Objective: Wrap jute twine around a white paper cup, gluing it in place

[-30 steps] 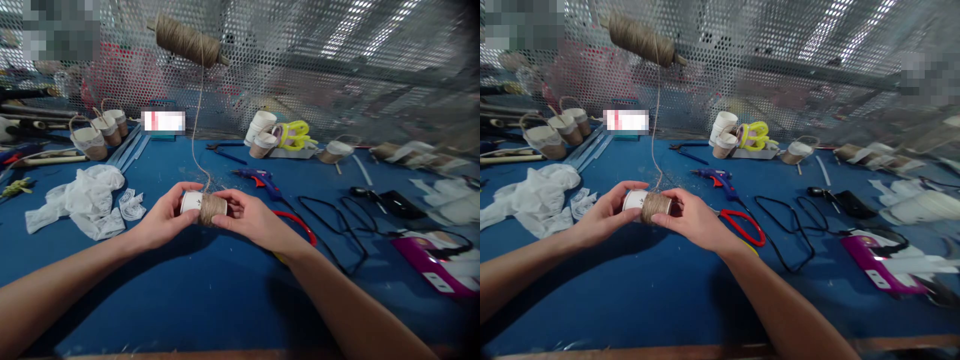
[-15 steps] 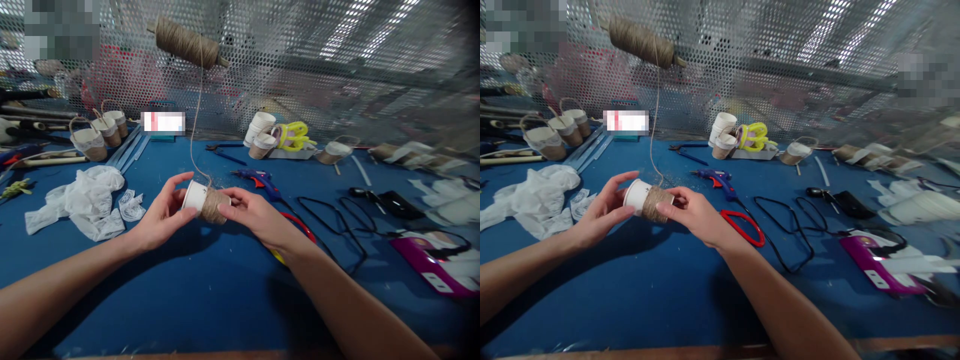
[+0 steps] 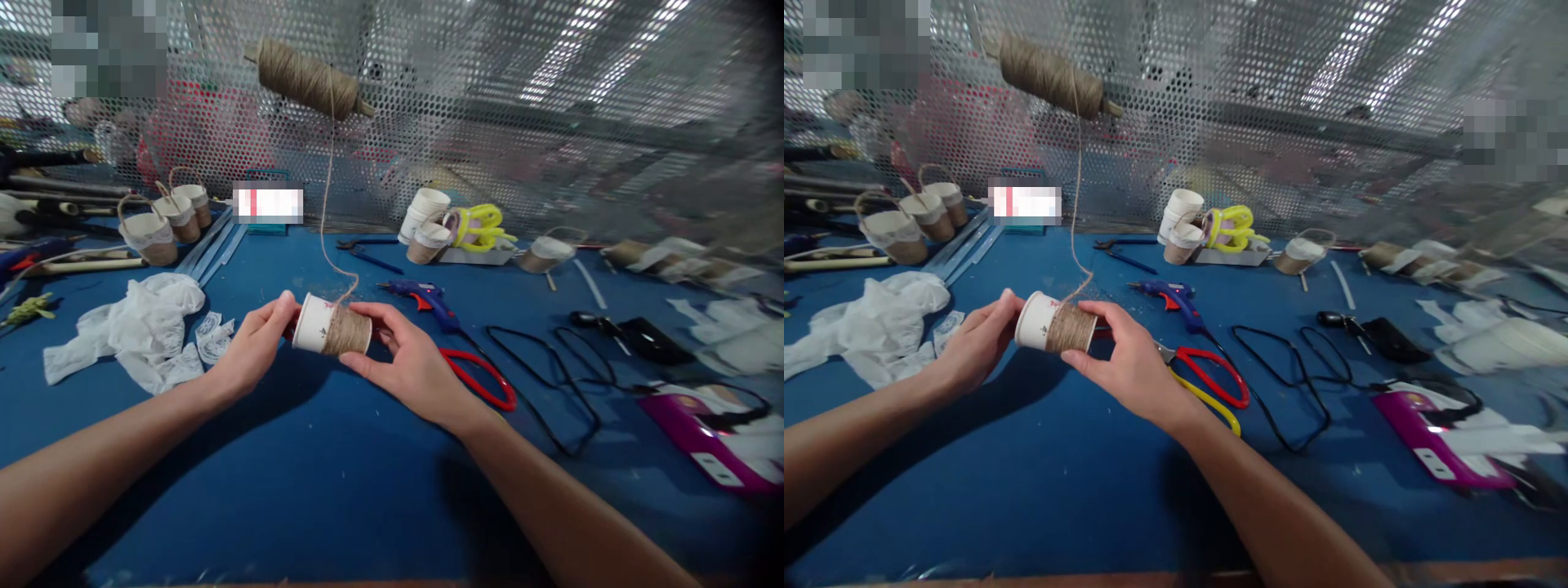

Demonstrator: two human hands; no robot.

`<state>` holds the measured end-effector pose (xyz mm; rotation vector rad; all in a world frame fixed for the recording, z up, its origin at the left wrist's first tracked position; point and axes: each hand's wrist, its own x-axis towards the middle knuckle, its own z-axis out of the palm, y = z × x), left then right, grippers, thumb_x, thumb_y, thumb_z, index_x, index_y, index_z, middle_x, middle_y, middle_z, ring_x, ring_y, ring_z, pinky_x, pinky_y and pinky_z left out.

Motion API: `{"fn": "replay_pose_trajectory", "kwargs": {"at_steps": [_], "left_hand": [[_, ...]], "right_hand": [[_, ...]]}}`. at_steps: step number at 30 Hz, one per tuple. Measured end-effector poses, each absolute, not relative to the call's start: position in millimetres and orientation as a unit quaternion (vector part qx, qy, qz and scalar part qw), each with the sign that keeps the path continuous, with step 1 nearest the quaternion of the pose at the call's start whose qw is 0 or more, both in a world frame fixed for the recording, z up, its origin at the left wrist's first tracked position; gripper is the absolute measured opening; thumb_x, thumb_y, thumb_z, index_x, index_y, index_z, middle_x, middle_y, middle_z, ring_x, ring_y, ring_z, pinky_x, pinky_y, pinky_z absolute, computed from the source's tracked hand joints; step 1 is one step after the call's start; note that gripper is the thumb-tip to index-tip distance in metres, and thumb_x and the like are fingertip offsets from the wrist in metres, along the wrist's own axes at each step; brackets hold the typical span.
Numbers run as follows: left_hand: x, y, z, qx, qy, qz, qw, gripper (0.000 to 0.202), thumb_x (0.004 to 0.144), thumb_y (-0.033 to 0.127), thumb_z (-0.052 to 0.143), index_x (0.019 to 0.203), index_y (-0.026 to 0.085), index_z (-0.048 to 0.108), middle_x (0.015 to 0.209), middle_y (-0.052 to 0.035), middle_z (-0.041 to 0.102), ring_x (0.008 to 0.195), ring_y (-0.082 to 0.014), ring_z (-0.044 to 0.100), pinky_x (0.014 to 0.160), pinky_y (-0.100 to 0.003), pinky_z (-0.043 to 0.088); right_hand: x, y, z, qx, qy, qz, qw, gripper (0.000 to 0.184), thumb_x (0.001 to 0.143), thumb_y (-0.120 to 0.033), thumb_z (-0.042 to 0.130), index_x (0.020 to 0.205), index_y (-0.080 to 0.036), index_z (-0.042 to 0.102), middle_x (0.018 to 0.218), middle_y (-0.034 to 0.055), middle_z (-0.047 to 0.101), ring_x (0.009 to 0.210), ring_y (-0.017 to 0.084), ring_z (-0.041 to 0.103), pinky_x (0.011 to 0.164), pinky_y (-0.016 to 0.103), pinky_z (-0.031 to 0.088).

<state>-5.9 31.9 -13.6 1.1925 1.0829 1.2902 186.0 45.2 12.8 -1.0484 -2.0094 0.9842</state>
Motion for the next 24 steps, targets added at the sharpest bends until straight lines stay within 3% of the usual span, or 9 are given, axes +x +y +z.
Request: {"fn": "replay_pose_trajectory", "kwargs": {"at_steps": [4,7,13,17,20,24], "left_hand": [[-4.6,28.1,-10.5,0.492,0.414,0.514,0.568,0.031,0.082,0.043,0.051,0.079,0.014,0.063,0.073,-0.0015,0.061,0.069,-0.014,0.051,0.065,-0.024,0.038],[-3.0,25.6,-8.1,0.475,0.404,0.507,0.595,0.023,0.076,0.035,0.061,0.084,0.014,0.063,0.078,-0.0022,0.062,0.07,-0.0132,0.052,0.066,-0.023,0.039],[1.9,19.8,-3.4,0.543,0.423,0.445,0.572,0.021,0.078,0.031,0.056,0.088,0.013,0.061,0.08,-0.0035,0.062,0.072,-0.015,0.052,0.069,-0.026,0.041],[3.0,13.4,-0.3,0.641,0.409,0.372,0.532,0.023,0.082,0.032,0.048,0.084,0.012,0.059,0.078,-0.0028,0.059,0.072,-0.0156,0.051,0.069,-0.026,0.04],[3.3,11.6,-0.1,0.658,0.403,0.351,0.531,0.023,0.084,0.032,0.046,0.083,0.012,0.058,0.077,-0.0023,0.057,0.071,-0.0151,0.049,0.068,-0.026,0.039],[3.4,12.7,-0.8,0.607,0.383,0.359,0.596,0.018,0.08,0.027,0.051,0.089,0.014,0.059,0.08,-0.0019,0.059,0.072,-0.0148,0.051,0.069,-0.026,0.04]], "right_hand": [[185.3,43.8,12.3,-0.368,-0.845,0.242,0.305,0.045,0.071,-0.025,0.066,0.112,-0.023,0.045,0.118,0.0077,0.053,0.11,0.022,0.05,0.097,0.042,0.038],[186.3,44.3,12.7,-0.353,-0.862,0.21,0.297,0.045,0.072,-0.026,0.065,0.112,-0.022,0.045,0.116,0.0087,0.053,0.109,0.022,0.05,0.097,0.041,0.037],[188.9,48.7,14.1,-0.381,-0.792,0.363,0.308,0.029,0.08,-0.039,0.054,0.102,-0.02,0.055,0.106,0.0084,0.06,0.099,0.021,0.055,0.088,0.038,0.042],[187.4,53.2,12.2,-0.435,-0.689,0.473,0.335,0.024,0.079,-0.04,0.054,0.083,-0.019,0.063,0.082,0.003,0.064,0.076,0.016,0.058,0.073,0.032,0.046],[186.5,56.9,12.5,-0.463,-0.646,0.489,0.36,0.02,0.074,-0.037,0.06,0.074,-0.018,0.064,0.069,-0.0003,0.06,0.063,0.012,0.053,0.064,0.028,0.044],[188.0,63.0,13.5,-0.481,-0.619,0.487,0.385,0.02,0.073,-0.038,0.059,0.071,-0.018,0.061,0.065,-0.0006,0.058,0.056,0.01,0.051,0.055,0.025,0.041]]}}
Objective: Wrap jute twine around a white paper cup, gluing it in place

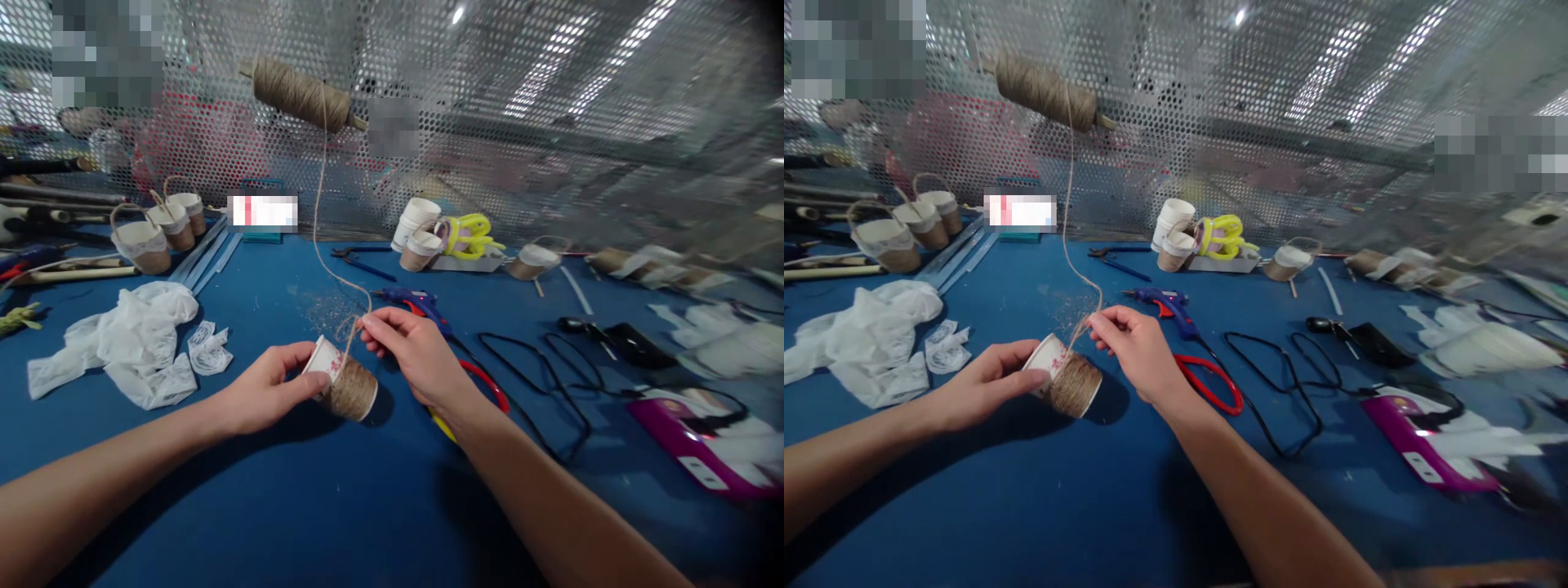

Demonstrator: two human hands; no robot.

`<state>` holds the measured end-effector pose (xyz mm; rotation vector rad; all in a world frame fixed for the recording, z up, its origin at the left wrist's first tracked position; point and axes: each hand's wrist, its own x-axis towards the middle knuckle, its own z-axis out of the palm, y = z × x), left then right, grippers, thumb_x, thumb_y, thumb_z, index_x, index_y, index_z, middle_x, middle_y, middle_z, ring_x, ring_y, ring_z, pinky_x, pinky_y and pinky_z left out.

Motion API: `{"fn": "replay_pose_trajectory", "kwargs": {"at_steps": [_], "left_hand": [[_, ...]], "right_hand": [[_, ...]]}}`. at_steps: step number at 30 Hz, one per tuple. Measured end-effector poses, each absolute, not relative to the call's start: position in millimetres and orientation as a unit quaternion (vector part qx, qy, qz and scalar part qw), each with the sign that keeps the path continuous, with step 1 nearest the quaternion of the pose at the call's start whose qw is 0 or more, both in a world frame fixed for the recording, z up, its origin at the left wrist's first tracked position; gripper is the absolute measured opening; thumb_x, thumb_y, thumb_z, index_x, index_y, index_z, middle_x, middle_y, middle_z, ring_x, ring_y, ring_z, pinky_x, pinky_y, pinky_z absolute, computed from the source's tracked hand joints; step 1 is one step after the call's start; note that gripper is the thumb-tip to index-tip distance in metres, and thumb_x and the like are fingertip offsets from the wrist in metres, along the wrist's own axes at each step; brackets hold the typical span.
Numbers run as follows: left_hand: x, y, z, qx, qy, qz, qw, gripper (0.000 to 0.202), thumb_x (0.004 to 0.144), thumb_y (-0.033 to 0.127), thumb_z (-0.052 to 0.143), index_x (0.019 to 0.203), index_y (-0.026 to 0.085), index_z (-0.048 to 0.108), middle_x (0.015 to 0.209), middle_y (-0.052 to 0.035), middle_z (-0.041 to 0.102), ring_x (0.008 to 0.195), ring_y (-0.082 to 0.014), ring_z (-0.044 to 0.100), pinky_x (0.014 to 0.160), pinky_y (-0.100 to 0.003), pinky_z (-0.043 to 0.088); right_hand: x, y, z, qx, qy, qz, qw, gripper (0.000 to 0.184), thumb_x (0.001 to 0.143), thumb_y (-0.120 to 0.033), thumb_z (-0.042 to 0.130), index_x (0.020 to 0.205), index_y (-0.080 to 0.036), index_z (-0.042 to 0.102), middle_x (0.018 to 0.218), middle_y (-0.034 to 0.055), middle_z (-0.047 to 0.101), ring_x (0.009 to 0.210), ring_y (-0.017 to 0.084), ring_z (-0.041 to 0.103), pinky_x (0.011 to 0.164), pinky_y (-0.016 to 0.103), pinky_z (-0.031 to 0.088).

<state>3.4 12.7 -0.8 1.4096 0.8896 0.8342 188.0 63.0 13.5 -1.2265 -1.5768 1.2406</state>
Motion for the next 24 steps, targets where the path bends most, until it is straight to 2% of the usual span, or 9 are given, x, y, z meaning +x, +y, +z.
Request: {"fn": "replay_pose_trajectory", "kwargs": {"at_steps": [9,14,20,23,24], "left_hand": [[3.3,10.2,3.6,0.579,0.366,0.354,0.637,0.019,0.072,0.021,0.059,0.089,0.013,0.06,0.08,-0.0047,0.061,0.072,-0.0165,0.055,0.068,-0.028,0.042],[4.7,7.9,0.9,0.586,0.354,0.348,0.64,0.016,0.074,0.024,0.059,0.085,0.012,0.061,0.075,-0.0037,0.061,0.067,-0.0146,0.052,0.065,-0.027,0.041],[5.6,5.9,-0.5,0.594,0.358,0.333,0.64,0.018,0.077,0.028,0.055,0.082,0.012,0.062,0.073,-0.0027,0.06,0.065,-0.014,0.05,0.064,-0.026,0.038],[6.5,5.8,0.7,0.59,0.356,0.327,0.647,0.018,0.076,0.028,0.055,0.082,0.012,0.062,0.072,-0.0022,0.06,0.065,-0.0139,0.05,0.064,-0.026,0.038],[6.8,6.0,1.1,0.589,0.357,0.325,0.648,0.018,0.076,0.028,0.055,0.082,0.012,0.062,0.072,-0.0023,0.06,0.065,-0.0141,0.05,0.065,-0.026,0.038]], "right_hand": [[192.7,78.7,26.6,-0.484,-0.559,0.518,0.43,0.012,0.07,-0.026,0.062,0.071,-0.018,0.052,0.06,-0.0033,0.053,0.051,0.008,0.049,0.048,0.023,0.04],[179.5,102.0,51.8,-0.467,-0.564,0.545,0.408,0.012,0.075,-0.018,0.055,0.065,-0.017,0.05,0.061,-0.0018,0.054,0.05,0.007,0.052,0.046,0.02,0.041],[158.2,133.4,49.5,-0.488,-0.577,0.528,0.388,0.016,0.08,-0.012,0.052,0.065,-0.017,0.048,0.059,-0.0034,0.052,0.044,0.004,0.044,0.039,0.018,0.035],[155.2,145.5,39.5,-0.517,-0.586,0.51,0.359,0.006,0.084,-0.017,0.052,0.081,-0.014,0.055,0.073,0.0001,0.058,0.054,0.007,0.052,0.049,0.022,0.044],[154.5,148.7,36.6,-0.526,-0.591,0.504,0.347,0.011,0.085,-0.021,0.052,0.091,-0.013,0.056,0.083,0.0026,0.06,0.064,0.01,0.057,0.056,0.026,0.048]]}}
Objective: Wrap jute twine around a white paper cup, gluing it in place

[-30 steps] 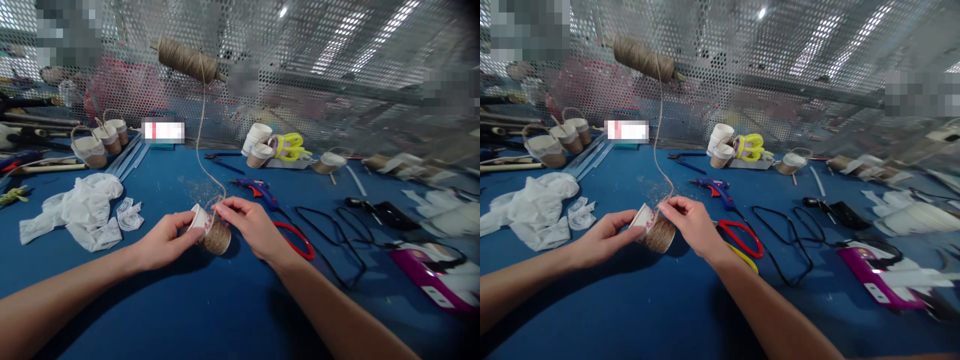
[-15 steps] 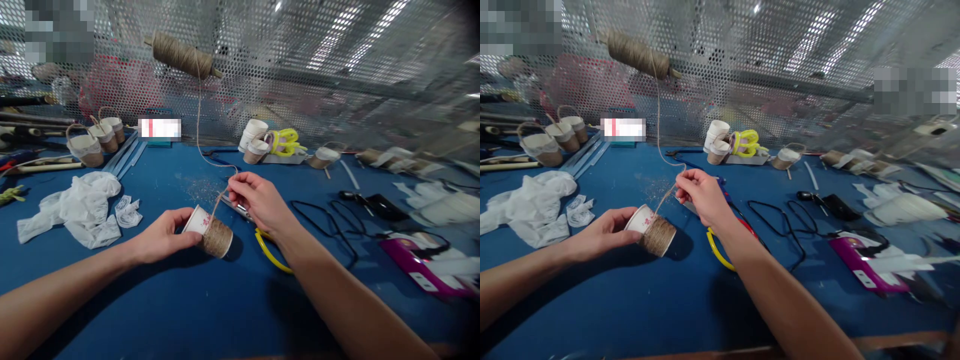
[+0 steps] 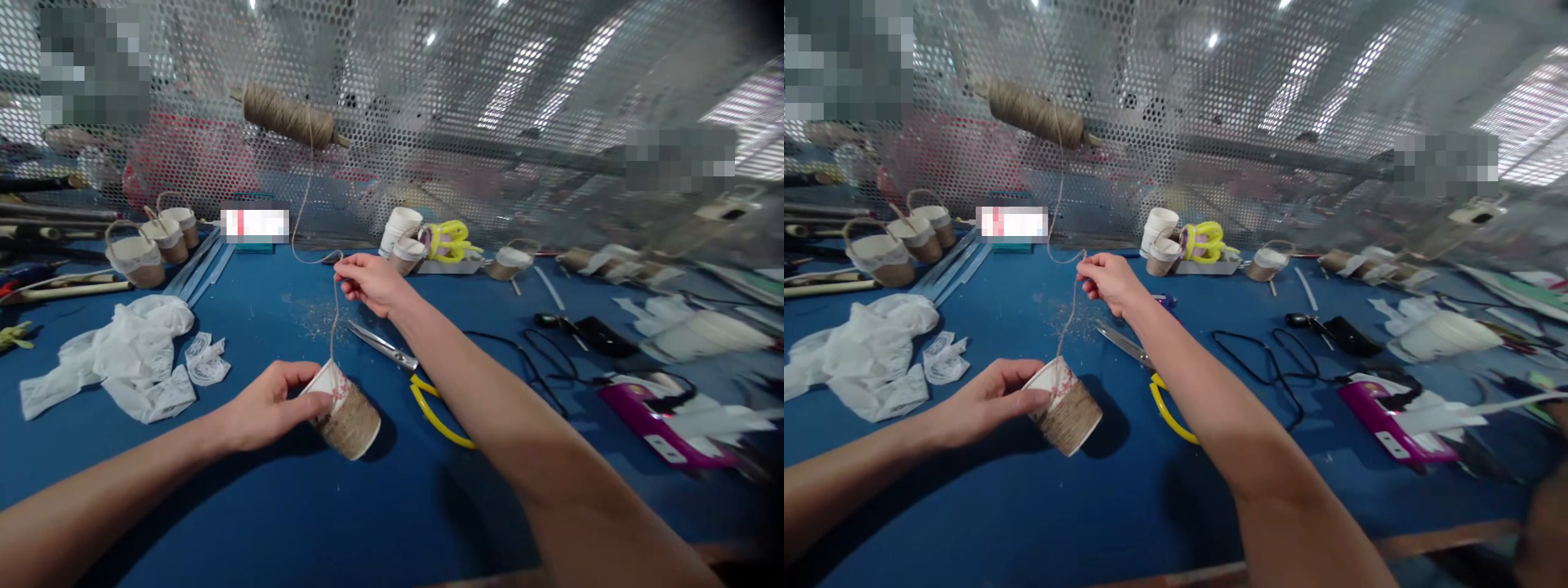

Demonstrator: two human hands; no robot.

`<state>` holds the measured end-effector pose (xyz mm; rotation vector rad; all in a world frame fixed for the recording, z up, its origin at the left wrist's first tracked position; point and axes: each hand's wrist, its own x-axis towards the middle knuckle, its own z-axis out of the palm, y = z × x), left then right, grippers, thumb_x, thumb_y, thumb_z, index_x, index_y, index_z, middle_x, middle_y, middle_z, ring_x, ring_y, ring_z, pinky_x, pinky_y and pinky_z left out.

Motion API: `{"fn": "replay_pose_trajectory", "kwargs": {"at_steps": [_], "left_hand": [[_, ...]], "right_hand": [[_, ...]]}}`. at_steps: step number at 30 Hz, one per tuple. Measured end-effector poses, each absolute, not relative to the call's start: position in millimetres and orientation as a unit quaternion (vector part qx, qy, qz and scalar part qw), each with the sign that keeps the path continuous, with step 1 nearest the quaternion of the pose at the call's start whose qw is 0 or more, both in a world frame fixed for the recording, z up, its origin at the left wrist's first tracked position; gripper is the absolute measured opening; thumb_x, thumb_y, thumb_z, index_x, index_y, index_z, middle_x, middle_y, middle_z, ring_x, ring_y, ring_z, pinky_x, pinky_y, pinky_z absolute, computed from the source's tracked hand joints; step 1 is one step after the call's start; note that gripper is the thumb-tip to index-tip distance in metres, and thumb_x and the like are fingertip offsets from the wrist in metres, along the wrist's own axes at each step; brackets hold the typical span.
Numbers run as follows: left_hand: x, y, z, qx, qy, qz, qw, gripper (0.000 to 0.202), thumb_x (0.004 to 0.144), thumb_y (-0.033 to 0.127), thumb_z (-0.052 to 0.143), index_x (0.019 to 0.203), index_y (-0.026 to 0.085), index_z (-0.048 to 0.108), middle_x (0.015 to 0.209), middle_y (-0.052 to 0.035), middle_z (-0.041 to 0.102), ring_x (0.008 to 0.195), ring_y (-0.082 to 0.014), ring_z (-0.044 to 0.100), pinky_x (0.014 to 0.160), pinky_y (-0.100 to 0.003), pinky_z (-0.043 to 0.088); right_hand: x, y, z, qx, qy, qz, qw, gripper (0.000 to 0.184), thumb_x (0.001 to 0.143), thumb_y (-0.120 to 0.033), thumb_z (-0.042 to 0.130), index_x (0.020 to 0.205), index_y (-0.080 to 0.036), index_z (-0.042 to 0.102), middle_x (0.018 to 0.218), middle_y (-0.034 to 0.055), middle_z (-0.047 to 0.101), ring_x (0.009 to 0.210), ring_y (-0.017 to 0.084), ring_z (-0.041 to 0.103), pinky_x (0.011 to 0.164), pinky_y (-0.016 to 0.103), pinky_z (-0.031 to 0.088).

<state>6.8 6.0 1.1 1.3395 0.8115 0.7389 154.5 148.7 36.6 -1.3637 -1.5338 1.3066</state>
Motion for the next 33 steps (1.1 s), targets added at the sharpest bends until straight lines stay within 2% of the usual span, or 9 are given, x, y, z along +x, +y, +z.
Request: {"fn": "replay_pose_trajectory", "kwargs": {"at_steps": [3,6,8,10,12,16,24,29,33], "left_hand": [[7.8,7.0,1.9,0.582,0.361,0.327,0.651,0.017,0.074,0.026,0.056,0.08,0.012,0.062,0.074,-0.0027,0.061,0.067,-0.0146,0.051,0.067,-0.027,0.038],[8.2,8.0,2.2,0.561,0.372,0.337,0.658,0.019,0.071,0.024,0.057,0.083,0.011,0.063,0.078,-0.0032,0.063,0.071,-0.0157,0.053,0.072,-0.028,0.039],[8.0,8.6,1.6,0.545,0.389,0.349,0.656,0.021,0.07,0.025,0.057,0.085,0.011,0.062,0.08,-0.0035,0.064,0.074,-0.0164,0.055,0.074,-0.028,0.04],[7.5,9.4,0.2,0.532,0.408,0.366,0.645,0.023,0.07,0.026,0.057,0.087,0.011,0.062,0.081,-0.004,0.065,0.075,-0.0166,0.055,0.075,-0.028,0.041],[6.9,10.5,-1.7,0.523,0.42,0.388,0.632,0.024,0.071,0.027,0.057,0.088,0.011,0.061,0.083,-0.0045,0.065,0.076,-0.0163,0.055,0.075,-0.028,0.041],[6.4,12.9,-4.6,0.518,0.422,0.426,0.61,0.026,0.074,0.029,0.056,0.092,0.011,0.061,0.084,-0.004,0.065,0.077,-0.0151,0.054,0.075,-0.026,0.041],[10.6,9.4,-2.8,0.536,0.429,0.391,0.613,0.024,0.073,0.032,0.057,0.084,0.012,0.063,0.077,-0.002,0.062,0.069,-0.0135,0.052,0.068,-0.024,0.04],[11.7,9.8,-6.7,0.516,0.455,0.4,0.606,0.03,0.073,0.041,0.058,0.07,0.011,0.062,0.06,0.0027,0.053,0.053,-0.0077,0.04,0.051,-0.02,0.029],[12.1,11.4,-7.0,0.483,0.459,0.409,0.624,0.033,0.071,0.043,0.06,0.069,0.01,0.063,0.058,0.0026,0.051,0.051,-0.0071,0.038,0.049,-0.019,0.026]], "right_hand": [[150.4,155.7,29.9,-0.545,-0.609,0.482,0.315,0.03,0.086,-0.03,0.051,0.113,-0.016,0.051,0.111,0.0073,0.055,0.091,0.018,0.057,0.075,0.039,0.049],[144.7,157.1,25.4,-0.548,-0.638,0.464,0.277,0.032,0.086,-0.03,0.051,0.114,-0.016,0.05,0.113,0.0077,0.054,0.093,0.019,0.057,0.077,0.04,0.049],[143.6,152.7,24.3,-0.544,-0.664,0.446,0.253,0.027,0.086,-0.029,0.051,0.107,-0.014,0.054,0.103,0.0065,0.058,0.084,0.016,0.059,0.071,0.036,0.05],[147.0,142.5,26.2,-0.535,-0.695,0.415,0.241,0.019,0.085,-0.029,0.052,0.09,-0.012,0.059,0.081,0.0039,0.062,0.067,0.013,0.058,0.062,0.029,0.048],[155.0,126.5,31.1,-0.52,-0.728,0.378,0.239,0.021,0.082,-0.031,0.054,0.072,-0.014,0.06,0.064,0.0015,0.059,0.056,0.011,0.053,0.057,0.027,0.044],[176.9,86.8,41.6,-0.491,-0.775,0.325,0.228,0.028,0.081,-0.039,0.053,0.066,-0.016,0.06,0.064,0.0022,0.06,0.064,0.015,0.054,0.063,0.029,0.041],[186.8,44.4,34.8,-0.375,-0.825,0.363,0.215,0.036,0.092,-0.035,0.03,0.1,-0.017,0.06,0.105,0.0079,0.061,0.101,0.016,0.054,0.092,0.032,0.038],[178.1,30.0,33.2,-0.336,-0.825,0.382,0.244,0.035,0.093,-0.034,0.028,0.107,-0.018,0.057,0.114,0.009,0.057,0.109,0.015,0.05,0.096,0.033,0.036],[175.4,22.6,31.2,-0.329,-0.819,0.4,0.249,0.037,0.094,-0.033,0.027,0.109,-0.016,0.055,0.116,0.0098,0.055,0.11,0.014,0.05,0.097,0.033,0.036]]}}
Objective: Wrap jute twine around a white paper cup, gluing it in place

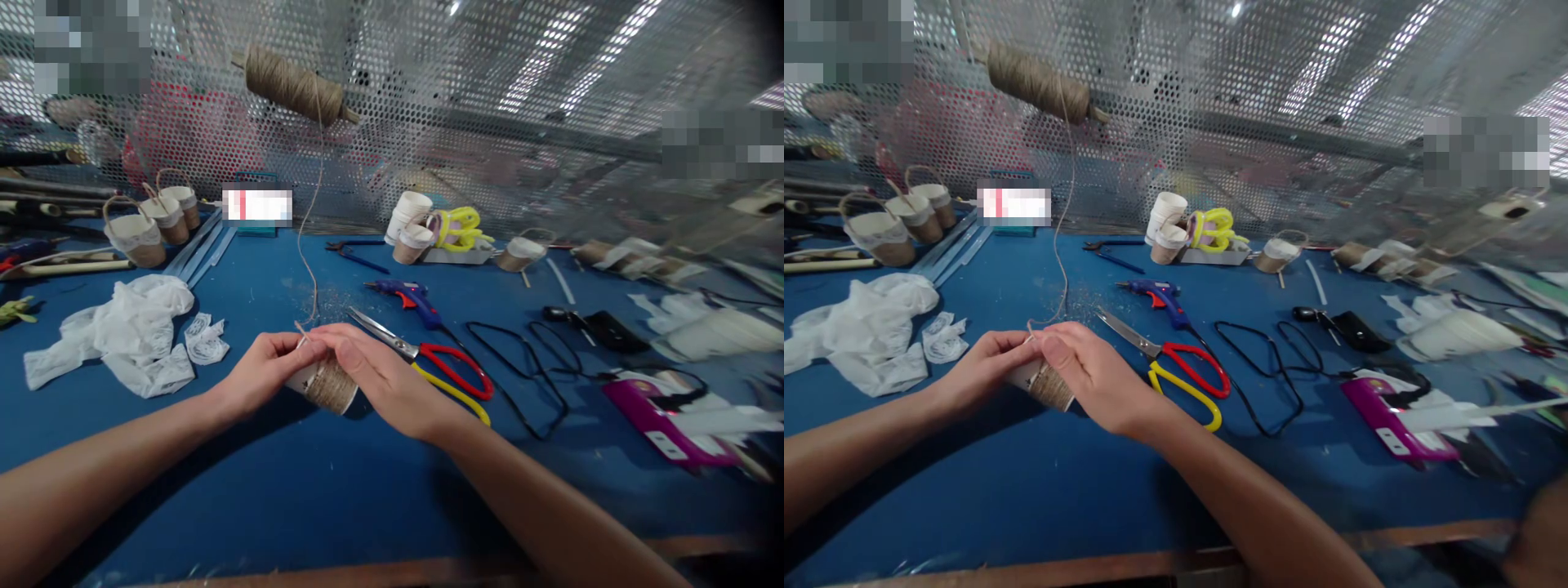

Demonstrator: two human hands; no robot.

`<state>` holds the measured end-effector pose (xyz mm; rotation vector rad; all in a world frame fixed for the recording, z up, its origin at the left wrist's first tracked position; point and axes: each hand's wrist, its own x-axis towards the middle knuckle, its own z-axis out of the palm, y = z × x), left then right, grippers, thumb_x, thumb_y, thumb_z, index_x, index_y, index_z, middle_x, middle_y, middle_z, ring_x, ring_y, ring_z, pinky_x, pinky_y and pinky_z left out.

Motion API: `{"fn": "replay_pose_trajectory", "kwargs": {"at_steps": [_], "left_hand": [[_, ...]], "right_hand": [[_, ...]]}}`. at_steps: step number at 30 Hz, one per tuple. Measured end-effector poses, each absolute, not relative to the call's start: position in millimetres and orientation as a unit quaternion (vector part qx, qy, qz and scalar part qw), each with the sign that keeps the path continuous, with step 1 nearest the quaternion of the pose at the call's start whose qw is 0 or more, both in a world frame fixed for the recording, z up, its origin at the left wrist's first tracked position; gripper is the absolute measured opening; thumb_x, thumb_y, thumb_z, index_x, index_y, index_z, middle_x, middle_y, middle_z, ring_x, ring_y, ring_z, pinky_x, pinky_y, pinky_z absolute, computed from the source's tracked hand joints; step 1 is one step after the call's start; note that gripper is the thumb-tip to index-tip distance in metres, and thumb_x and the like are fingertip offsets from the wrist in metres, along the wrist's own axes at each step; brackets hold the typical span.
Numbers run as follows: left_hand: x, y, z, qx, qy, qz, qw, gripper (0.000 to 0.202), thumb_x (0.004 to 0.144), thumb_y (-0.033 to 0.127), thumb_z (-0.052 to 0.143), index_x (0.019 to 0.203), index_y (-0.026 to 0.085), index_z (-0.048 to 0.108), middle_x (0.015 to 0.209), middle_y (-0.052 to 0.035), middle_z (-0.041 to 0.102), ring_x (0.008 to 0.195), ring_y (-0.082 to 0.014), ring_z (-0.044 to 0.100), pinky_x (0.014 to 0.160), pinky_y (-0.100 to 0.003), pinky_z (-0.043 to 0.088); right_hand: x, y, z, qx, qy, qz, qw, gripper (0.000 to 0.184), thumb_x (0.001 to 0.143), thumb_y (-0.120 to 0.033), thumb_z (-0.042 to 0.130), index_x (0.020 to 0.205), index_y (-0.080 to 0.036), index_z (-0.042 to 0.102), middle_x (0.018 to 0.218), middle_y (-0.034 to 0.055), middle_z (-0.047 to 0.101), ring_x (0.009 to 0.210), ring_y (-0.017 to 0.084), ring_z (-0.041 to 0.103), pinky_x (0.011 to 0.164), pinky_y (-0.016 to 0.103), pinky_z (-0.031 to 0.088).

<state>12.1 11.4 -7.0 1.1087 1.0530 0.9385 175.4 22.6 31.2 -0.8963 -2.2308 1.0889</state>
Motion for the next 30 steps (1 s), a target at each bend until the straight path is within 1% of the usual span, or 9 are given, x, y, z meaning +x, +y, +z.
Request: {"fn": "replay_pose_trajectory", "kwargs": {"at_steps": [4,7,10,12,16,20,24,27,30], "left_hand": [[12.6,11.8,-7.1,0.46,0.48,0.412,0.623,0.029,0.068,0.039,0.063,0.063,0.01,0.062,0.054,0.0032,0.051,0.048,-0.0066,0.037,0.048,-0.019,0.026],[12.4,12.8,-9.4,0.451,0.489,0.426,0.614,0.027,0.068,0.037,0.063,0.065,0.011,0.064,0.059,0.0009,0.057,0.052,-0.0081,0.043,0.051,-0.02,0.031],[11.5,14.6,-12.7,0.458,0.491,0.44,0.596,0.026,0.07,0.036,0.063,0.067,0.011,0.065,0.062,-0.0001,0.06,0.055,-0.0091,0.047,0.055,-0.02,0.035],[10.9,15.6,-14.7,0.472,0.494,0.447,0.578,0.025,0.07,0.036,0.062,0.068,0.011,0.066,0.062,0.0,0.06,0.056,-0.0093,0.047,0.055,-0.02,0.035],[9.5,16.4,-15.8,0.502,0.5,0.46,0.535,0.028,0.072,0.038,0.06,0.068,0.012,0.065,0.061,0.0005,0.058,0.054,-0.0093,0.045,0.053,-0.021,0.033],[8.6,17.1,-13.9,0.513,0.511,0.461,0.513,0.03,0.073,0.04,0.058,0.068,0.011,0.064,0.061,0.0001,0.057,0.055,-0.0097,0.043,0.053,-0.021,0.033],[8.5,19.5,-13.6,0.505,0.515,0.468,0.511,0.031,0.074,0.041,0.057,0.068,0.011,0.064,0.061,0.0005,0.057,0.056,-0.01,0.044,0.054,-0.021,0.034],[8.5,21.3,-14.7,0.502,0.519,0.46,0.517,0.032,0.074,0.042,0.056,0.067,0.011,0.063,0.06,0.0004,0.057,0.055,-0.0101,0.045,0.053,-0.021,0.034],[8.0,21.7,-15.1,0.504,0.519,0.45,0.524,0.033,0.074,0.042,0.055,0.067,0.011,0.062,0.063,-0.0005,0.058,0.056,-0.0107,0.047,0.055,-0.022,0.036]], "right_hand": [[180.4,33.1,32.0,-0.36,-0.826,0.361,0.24,0.038,0.095,-0.033,0.025,0.106,-0.018,0.058,0.11,0.0055,0.061,0.105,0.013,0.054,0.093,0.029,0.04],[197.6,61.3,34.8,-0.524,-0.802,0.213,0.191,0.034,0.094,-0.034,0.029,0.104,-0.021,0.059,0.107,0.002,0.063,0.097,0.013,0.058,0.086,0.026,0.044],[224.2,98.8,31.4,-0.634,-0.741,0.13,0.179,0.028,0.088,-0.029,0.046,0.109,-0.013,0.056,0.115,0.0122,0.056,0.104,0.023,0.053,0.092,0.037,0.039],[240.1,120.6,23.5,-0.675,-0.713,0.121,0.144,0.028,0.084,-0.027,0.054,0.108,-0.013,0.056,0.113,0.0112,0.056,0.101,0.023,0.054,0.086,0.04,0.043],[255.7,144.2,4.7,-0.72,-0.67,0.139,0.117,0.028,0.087,-0.03,0.05,0.112,-0.018,0.052,0.115,0.0078,0.054,0.094,0.018,0.056,0.078,0.039,0.048],[256.9,140.0,5.9,-0.728,-0.643,0.166,0.168,0.031,0.083,-0.028,0.055,0.111,-0.014,0.052,0.11,0.0095,0.056,0.092,0.02,0.057,0.077,0.039,0.048],[254.0,109.0,24.4,-0.678,-0.644,0.233,0.266,0.04,0.072,-0.021,0.063,0.108,-0.012,0.049,0.091,0.0089,0.064,0.069,0.017,0.063,0.068,0.033,0.051],[249.3,76.5,35.9,-0.618,-0.656,0.328,0.285,0.024,0.075,-0.03,0.06,0.092,-0.014,0.055,0.07,0.0046,0.063,0.057,0.015,0.062,0.057,0.028,0.052],[240.9,47.5,41.9,-0.553,-0.664,0.418,0.28,0.025,0.075,-0.04,0.058,0.08,-0.016,0.057,0.058,0.0001,0.059,0.046,0.01,0.053,0.043,0.022,0.045]]}}
